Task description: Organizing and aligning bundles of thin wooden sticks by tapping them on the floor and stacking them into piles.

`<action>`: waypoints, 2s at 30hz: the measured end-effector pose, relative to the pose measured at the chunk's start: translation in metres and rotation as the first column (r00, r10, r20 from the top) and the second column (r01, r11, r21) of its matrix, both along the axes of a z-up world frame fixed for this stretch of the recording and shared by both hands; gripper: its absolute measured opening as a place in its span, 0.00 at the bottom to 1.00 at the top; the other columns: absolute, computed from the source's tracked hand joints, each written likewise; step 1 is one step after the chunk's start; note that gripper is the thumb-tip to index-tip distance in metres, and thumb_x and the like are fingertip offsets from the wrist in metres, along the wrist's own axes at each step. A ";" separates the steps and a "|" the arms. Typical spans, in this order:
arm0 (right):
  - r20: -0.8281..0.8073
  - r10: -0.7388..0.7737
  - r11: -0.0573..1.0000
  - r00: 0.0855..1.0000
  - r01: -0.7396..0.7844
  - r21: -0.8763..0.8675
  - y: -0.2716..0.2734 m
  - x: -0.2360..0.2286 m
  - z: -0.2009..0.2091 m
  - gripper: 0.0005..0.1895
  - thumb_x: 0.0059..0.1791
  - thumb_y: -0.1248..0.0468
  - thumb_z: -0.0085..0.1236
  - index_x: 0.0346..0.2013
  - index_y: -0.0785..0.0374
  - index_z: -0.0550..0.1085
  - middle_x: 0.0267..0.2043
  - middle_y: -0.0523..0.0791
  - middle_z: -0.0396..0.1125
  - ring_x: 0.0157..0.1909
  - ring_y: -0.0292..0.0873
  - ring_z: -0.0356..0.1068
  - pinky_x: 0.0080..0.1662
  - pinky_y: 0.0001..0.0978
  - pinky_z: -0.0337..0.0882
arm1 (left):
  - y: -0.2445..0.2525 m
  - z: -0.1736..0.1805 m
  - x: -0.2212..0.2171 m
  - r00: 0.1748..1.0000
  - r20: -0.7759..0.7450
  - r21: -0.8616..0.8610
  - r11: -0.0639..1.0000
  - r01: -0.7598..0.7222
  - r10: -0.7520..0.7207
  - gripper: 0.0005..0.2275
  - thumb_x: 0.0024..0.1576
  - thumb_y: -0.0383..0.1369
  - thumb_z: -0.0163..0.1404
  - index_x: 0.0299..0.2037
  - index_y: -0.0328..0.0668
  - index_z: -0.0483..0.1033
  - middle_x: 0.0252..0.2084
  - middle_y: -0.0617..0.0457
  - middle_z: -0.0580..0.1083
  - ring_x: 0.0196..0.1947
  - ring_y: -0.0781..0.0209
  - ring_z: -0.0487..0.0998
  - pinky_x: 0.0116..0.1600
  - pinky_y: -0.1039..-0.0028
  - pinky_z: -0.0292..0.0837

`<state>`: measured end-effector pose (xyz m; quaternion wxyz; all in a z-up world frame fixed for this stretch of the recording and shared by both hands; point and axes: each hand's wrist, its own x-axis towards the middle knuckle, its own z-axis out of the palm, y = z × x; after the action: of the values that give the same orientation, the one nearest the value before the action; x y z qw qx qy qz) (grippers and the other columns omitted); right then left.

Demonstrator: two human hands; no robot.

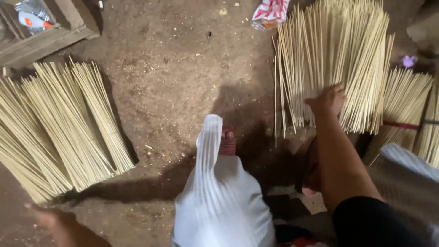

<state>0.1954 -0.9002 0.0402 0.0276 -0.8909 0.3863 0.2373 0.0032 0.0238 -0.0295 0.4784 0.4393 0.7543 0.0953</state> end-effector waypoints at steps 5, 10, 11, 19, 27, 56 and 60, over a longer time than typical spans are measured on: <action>0.048 -0.116 0.973 0.992 0.104 0.204 -0.031 0.005 0.014 0.53 0.43 0.44 0.73 0.70 0.71 0.57 0.65 0.59 0.62 0.64 0.62 0.64 0.57 0.47 0.72 | -0.069 0.009 0.082 0.871 -0.098 0.993 0.006 0.115 -0.482 0.29 0.75 0.51 0.37 0.76 0.44 0.38 0.80 0.46 0.44 0.82 0.47 0.51 0.90 0.58 0.57; 0.124 -0.231 0.921 0.965 0.176 0.349 -0.048 -0.012 0.068 0.34 0.45 0.56 0.66 0.57 0.74 0.64 0.53 0.58 0.61 0.52 0.59 0.62 0.47 0.48 0.65 | -0.333 0.153 0.190 0.402 -0.060 0.926 0.099 0.363 -0.914 0.27 0.72 0.32 0.42 0.77 0.48 0.40 0.81 0.50 0.45 0.83 0.50 0.46 0.88 0.53 0.43; 0.120 -0.105 0.957 0.987 0.067 0.284 -0.071 -0.019 0.050 0.18 0.43 0.64 0.64 0.43 0.75 0.74 0.35 0.55 0.69 0.34 0.54 0.70 0.27 0.45 0.69 | -0.387 0.183 0.203 0.223 0.060 0.905 0.147 0.398 -0.973 0.30 0.65 0.21 0.46 0.75 0.42 0.46 0.79 0.45 0.52 0.80 0.47 0.51 0.85 0.52 0.47; 0.341 -0.315 0.877 0.886 0.135 0.460 -0.003 -0.049 0.112 0.44 0.40 0.67 0.60 0.70 0.74 0.56 0.55 0.62 0.64 0.52 0.57 0.66 0.49 0.48 0.69 | -0.629 0.144 0.252 -0.441 0.483 0.400 -0.257 0.880 -0.756 0.53 0.51 0.51 0.63 0.77 0.47 0.34 0.80 0.41 0.38 0.77 0.40 0.43 0.77 0.50 0.40; 0.614 -0.192 0.415 0.766 -0.503 0.758 0.124 -0.035 0.075 0.42 0.32 0.55 0.72 0.53 0.78 0.72 0.48 0.70 0.70 0.54 0.70 0.70 0.51 0.62 0.68 | -0.693 0.127 0.254 -0.035 0.979 0.108 0.371 0.922 -0.199 0.33 0.48 0.31 0.72 0.61 0.29 0.68 0.59 0.38 0.74 0.61 0.49 0.74 0.66 0.55 0.68; 0.241 0.315 0.202 0.918 -0.313 0.928 0.197 -0.017 -0.008 0.27 0.52 0.42 0.53 0.41 0.66 0.79 0.41 0.59 0.75 0.45 0.61 0.75 0.44 0.54 0.74 | -0.559 0.004 0.184 0.552 0.605 -0.409 0.371 0.834 -0.574 0.39 0.42 0.26 0.66 0.65 0.22 0.60 0.57 0.36 0.67 0.54 0.46 0.71 0.31 0.61 0.80; 0.131 0.172 0.429 0.976 -0.194 0.882 0.177 -0.011 -0.052 0.32 0.52 0.37 0.55 0.48 0.65 0.79 0.43 0.61 0.74 0.48 0.62 0.75 0.49 0.56 0.74 | -0.569 -0.059 0.171 0.471 0.678 -0.253 0.423 0.870 -0.564 0.36 0.45 0.29 0.65 0.63 0.17 0.62 0.51 0.29 0.71 0.54 0.37 0.74 0.42 0.52 0.79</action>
<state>0.1844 -0.7233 -0.0114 0.4678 -0.7829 0.1054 0.3963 0.1741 -0.5452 -0.0888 0.7516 0.5219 0.3165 -0.2500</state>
